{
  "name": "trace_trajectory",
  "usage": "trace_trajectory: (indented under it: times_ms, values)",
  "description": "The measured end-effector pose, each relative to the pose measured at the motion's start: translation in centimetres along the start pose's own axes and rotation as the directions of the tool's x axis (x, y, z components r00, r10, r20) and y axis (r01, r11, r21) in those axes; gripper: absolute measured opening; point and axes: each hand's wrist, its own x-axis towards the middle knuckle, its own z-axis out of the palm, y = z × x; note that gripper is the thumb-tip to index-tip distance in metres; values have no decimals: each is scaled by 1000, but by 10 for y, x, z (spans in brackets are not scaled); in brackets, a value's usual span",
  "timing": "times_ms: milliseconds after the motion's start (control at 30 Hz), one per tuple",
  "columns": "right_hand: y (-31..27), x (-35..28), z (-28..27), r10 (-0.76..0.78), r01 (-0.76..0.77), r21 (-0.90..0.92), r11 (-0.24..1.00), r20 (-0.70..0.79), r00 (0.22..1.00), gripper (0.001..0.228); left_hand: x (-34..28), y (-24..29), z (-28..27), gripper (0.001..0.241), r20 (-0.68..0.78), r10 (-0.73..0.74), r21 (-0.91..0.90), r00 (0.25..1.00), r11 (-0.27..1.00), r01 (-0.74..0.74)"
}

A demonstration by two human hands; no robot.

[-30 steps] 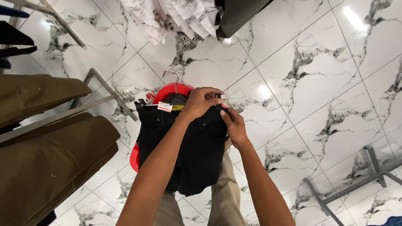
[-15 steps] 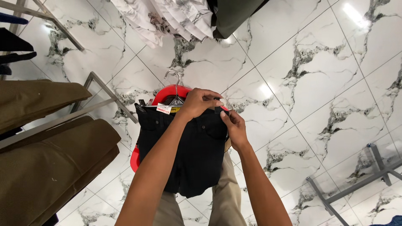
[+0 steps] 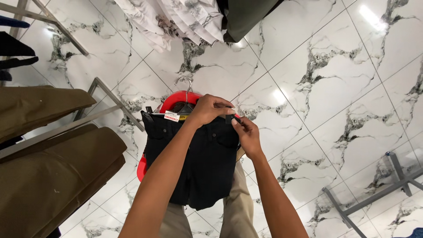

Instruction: The person takes various items of clothing from a shopping basket and hangs them onto clothing racks using hangers.

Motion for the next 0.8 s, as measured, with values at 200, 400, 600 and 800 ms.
trace_trajectory:
  times_ms: [200,400,600,800]
  values:
    - [-29,-7,4,93,-101,123,987,66,993,17,4,-3,-5,39,18,-26,-13,1000,1000,26]
    - [-48,0,-10,98,-98,-13,995,191,977,15,9,-8,-5,39,-11,-20,-72,1000,997,19]
    - [-28,7,-19,50,-35,-92,995,171,984,16,4,-12,-2,48,10,-22,-137,1000,990,23]
    - [-14,9,-14,99,-89,-92,992,102,990,20,8,-21,-1,51,15,-22,-92,1000,996,23]
